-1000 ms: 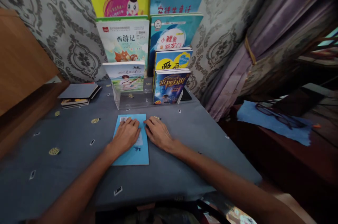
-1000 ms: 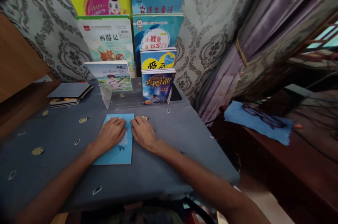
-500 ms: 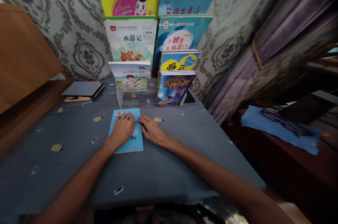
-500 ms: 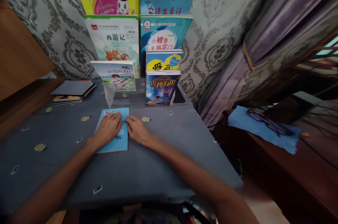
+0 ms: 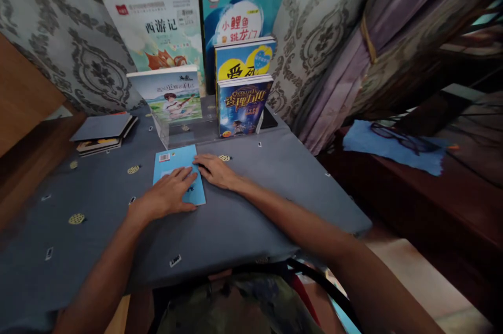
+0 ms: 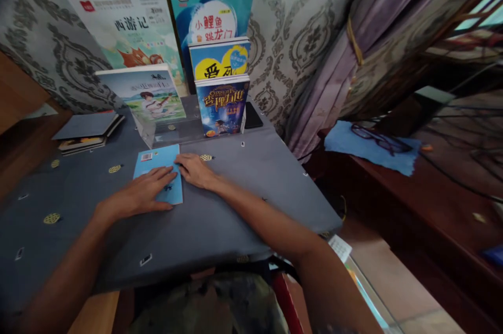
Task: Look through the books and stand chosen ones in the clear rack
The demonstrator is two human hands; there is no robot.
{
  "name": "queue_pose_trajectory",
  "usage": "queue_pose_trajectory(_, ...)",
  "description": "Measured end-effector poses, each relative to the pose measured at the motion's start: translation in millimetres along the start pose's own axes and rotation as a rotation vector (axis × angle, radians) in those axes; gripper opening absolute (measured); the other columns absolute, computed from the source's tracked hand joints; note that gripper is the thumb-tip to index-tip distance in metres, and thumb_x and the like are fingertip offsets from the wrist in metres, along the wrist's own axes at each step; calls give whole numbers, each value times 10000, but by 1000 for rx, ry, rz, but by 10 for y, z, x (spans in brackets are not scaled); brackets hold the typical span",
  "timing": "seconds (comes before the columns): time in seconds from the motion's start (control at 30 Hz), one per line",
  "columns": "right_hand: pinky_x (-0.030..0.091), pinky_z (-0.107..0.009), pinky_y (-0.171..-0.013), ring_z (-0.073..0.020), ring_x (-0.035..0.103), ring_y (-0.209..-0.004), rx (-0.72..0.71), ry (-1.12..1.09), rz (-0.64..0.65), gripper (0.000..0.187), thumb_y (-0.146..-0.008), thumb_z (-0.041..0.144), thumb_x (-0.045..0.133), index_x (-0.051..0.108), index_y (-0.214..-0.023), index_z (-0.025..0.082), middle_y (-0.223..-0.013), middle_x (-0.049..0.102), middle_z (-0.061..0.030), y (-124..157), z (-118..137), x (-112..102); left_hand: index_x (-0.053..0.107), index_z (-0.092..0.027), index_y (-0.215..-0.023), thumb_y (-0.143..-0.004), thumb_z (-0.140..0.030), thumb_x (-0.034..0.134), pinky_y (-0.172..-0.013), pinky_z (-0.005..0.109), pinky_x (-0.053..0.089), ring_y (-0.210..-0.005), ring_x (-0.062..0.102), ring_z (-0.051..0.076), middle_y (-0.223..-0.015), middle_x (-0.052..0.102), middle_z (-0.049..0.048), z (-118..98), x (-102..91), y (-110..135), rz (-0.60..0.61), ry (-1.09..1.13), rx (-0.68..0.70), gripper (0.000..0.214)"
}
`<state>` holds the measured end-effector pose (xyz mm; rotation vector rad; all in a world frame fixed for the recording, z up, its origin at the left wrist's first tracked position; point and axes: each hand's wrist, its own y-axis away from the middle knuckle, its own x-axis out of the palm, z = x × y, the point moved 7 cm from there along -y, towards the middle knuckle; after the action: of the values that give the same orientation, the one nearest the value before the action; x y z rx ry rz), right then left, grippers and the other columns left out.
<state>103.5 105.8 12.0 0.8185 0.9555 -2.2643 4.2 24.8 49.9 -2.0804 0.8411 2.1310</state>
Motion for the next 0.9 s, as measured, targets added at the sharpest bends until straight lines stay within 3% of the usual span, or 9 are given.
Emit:
queue_pose_trajectory(0.23,450,-425,-1039,-233,601,-1183,-4,11,14,277,-908,111,539,645,-1160,147,-1238,671,-133,10,17,-17,450,-212,-1413,-901,-312,549,-1103,466,387,-1448,340,319,-1551,406,125,-148,74,153,-51,-35,4,531)
queue_pose_trajectory(0.4,436,-425,-1033,-225,600,-1163,15,-79,5,275,-897,117,556,676,-1139,169,-1211,689,-104,3,39,-83,527,-189,-1331,-948,-311,514,-1022,460,469,-1390,432,324,-1475,503,137,-224,38,140,-107,-96,3,402)
queue_pose_trajectory(0.63,500,-312,-863,-172,682,-947,193,-361,-38,240,-924,145,516,711,-1063,161,-987,756,-56,132,30,-167,603,-187,-1186,-983,-322,454,-879,370,521,-1232,569,281,-1320,625,127,-328,39,115,-180,-176,25,286)
queue_pose_trajectory(0.8,506,-293,-808,-167,696,-898,238,-440,-14,234,-924,165,521,715,-1055,161,-939,766,-53,302,127,-172,647,-168,-1087,-995,-294,415,-821,362,523,-1048,659,268,-1098,701,127,-305,12,132,-218,-141,17,279)
queue_pose_trajectory(0.9,503,-286,-791,-165,695,-888,252,-452,-22,241,-919,161,518,721,-1048,165,-924,769,-52,335,154,-179,654,-173,-1105,-1003,-308,407,-800,361,524,-1000,677,265,-1082,708,114,-289,-29,150,-220,-101,35,299)
